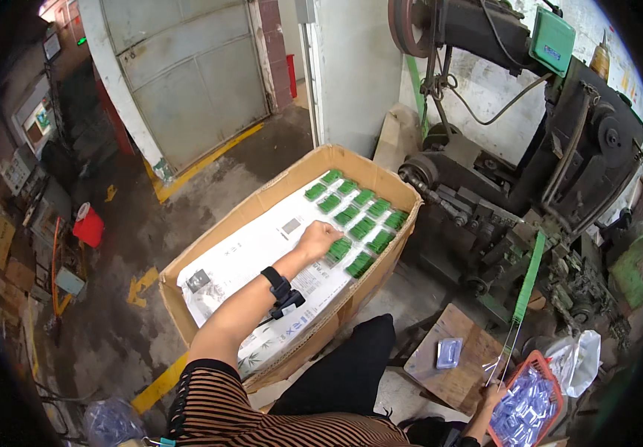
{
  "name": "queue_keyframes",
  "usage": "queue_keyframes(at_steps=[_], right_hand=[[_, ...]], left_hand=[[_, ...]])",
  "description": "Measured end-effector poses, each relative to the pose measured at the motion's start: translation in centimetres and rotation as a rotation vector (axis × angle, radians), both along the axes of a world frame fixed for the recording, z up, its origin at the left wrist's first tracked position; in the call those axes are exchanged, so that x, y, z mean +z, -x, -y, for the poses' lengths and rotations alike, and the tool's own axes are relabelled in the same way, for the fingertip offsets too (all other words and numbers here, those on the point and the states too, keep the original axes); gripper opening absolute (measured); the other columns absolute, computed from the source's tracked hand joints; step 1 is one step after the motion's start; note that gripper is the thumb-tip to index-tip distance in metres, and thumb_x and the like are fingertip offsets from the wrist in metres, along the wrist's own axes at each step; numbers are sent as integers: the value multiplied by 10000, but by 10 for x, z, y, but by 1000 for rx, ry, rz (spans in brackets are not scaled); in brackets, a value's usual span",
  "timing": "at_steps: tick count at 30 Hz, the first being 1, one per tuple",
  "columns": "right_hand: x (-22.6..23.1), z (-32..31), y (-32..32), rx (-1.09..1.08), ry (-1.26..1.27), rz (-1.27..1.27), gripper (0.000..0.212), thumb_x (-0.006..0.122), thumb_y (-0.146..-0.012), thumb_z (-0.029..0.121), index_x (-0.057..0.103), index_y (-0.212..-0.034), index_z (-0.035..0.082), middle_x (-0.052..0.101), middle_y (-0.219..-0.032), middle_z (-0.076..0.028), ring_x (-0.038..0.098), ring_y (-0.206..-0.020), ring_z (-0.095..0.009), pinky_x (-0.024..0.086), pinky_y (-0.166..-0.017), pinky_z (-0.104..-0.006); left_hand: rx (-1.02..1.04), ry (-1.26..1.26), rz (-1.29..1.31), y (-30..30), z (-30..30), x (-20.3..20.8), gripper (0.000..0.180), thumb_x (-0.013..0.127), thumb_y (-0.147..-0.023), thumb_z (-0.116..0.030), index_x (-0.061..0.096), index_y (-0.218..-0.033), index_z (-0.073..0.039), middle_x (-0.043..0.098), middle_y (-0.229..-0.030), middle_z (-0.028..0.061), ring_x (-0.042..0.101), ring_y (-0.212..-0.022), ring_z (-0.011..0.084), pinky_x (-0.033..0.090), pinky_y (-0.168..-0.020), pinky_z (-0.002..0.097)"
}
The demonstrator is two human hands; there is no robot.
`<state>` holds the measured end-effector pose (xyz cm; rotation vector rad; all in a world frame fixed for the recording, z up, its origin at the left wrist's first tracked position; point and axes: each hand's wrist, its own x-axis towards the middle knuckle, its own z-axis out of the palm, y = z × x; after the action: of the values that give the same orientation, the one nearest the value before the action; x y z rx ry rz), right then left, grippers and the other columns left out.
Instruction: Packing small green components into a box and bagging gold pins in an industrial assembly area.
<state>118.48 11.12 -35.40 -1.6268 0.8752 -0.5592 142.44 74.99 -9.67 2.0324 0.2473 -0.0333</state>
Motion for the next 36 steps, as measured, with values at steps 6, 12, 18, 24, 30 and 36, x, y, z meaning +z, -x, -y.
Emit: queue_keyframes(at_steps=[6, 12, 18, 24, 30, 36], right_hand=[[164, -49, 12, -59, -66, 204, 148, 573, -840, 97, 517, -712, 50, 501, -583, -11, 445, -456, -90, 342, -402, -230], [307, -101, 18, 237, 313, 360, 40, 550, -773, 59, 543, -806, 36, 533, -715, -12, 489, -607, -90, 393, -531, -223], [322, -189, -22, 679, -389, 415, 113, 577, -827, -4, 571, -927, 49, 594, -711, -28, 530, -510, -59, 410, -421, -172], [303, -171, -19, 702, -330, 195, 84, 536, -898, 77, 583, -932, 17, 575, -646, -17, 480, -447, -65, 414, -432, -207], [288, -83, -93, 677, 569, 86, 443, 476, -778, -43, 497, -1190, 120, 539, -1024, -160, 591, -909, -281, 482, -758, -374], [271, -71, -143, 589, 840, -302, 414, 511, -727, -30, 543, -1110, 123, 511, -1016, -182, 545, -971, -378, 459, -782, -440]], left_hand=[[44, -377, 132, 11, 10, -2, 339, 534, -832, -241, 596, -1070, -6, 626, -936, 238, 614, -892, 342, 468, -792, 418], [-432, -318, 423, 60, 86, 114, 478, 580, -858, -214, 445, -1246, 32, 544, -1183, 212, 530, -1108, 278, 412, -939, 352], [-905, 697, 5, 124, 263, 109, 680, 437, -904, -507, 315, -1345, -3, 506, -1225, 167, 505, -1127, 216, 428, -913, 331], [-536, 1066, -294, 150, 317, 36, 570, 283, -957, -485, 439, -1216, -1, 571, -991, 121, 579, -840, 191, 489, -720, 319], [-421, 966, -763, 175, 310, -60, 591, 272, -937, -537, 447, -1195, -35, 570, -1010, 137, 585, -784, 232, 503, -631, 345], [-558, 931, -945, 193, 357, -89, 628, 266, -925, -571, 393, -1234, -39, 547, -1100, 151, 593, -900, 262, 500, -684, 373]])
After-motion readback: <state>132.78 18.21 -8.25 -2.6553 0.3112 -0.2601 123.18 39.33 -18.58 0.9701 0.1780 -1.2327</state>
